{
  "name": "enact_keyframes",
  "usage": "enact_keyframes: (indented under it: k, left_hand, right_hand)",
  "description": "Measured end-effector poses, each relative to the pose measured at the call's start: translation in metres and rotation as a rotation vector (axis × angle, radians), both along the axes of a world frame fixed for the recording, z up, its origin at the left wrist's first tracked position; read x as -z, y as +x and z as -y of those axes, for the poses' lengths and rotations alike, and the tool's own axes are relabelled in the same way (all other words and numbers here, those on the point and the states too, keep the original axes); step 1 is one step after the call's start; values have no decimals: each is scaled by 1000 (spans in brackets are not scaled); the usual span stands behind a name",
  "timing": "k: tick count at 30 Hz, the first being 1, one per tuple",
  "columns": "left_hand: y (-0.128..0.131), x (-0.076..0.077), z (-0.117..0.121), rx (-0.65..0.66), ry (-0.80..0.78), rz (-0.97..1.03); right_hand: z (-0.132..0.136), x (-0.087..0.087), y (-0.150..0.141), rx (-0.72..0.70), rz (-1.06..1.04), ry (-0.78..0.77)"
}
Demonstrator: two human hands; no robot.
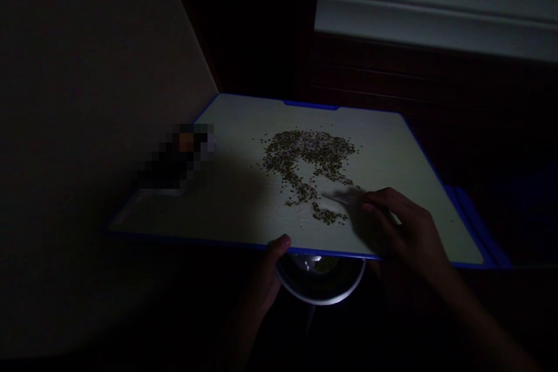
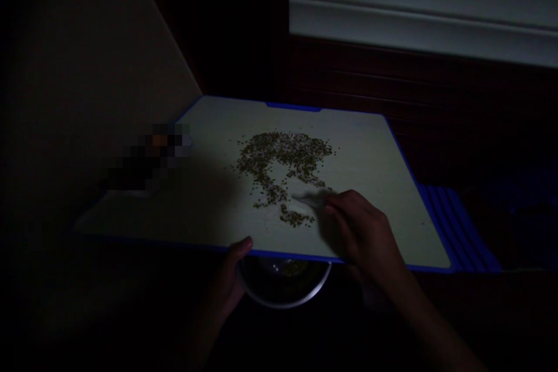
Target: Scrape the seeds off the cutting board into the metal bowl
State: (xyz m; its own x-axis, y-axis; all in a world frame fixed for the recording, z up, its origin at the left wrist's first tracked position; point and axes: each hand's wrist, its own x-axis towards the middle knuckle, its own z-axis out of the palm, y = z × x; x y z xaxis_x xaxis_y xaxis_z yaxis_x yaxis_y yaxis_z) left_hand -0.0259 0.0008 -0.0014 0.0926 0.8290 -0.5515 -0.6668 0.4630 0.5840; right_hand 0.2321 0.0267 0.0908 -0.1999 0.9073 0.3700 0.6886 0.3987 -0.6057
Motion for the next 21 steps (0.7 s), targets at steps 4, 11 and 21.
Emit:
enact_keyframes:
  k: [4,11,21]
  left_hand:
    - [0,1,-1,27,-18,9]
    - [2,1,0,-6,-22,6]
    - [1,-7,0,19,-19,18]
  right_hand:
    - [9,-1,13,-60,-4,-41]
    - [17,0,-18,-202,42,-29]
    - [-10,-6,4,45,27,34]
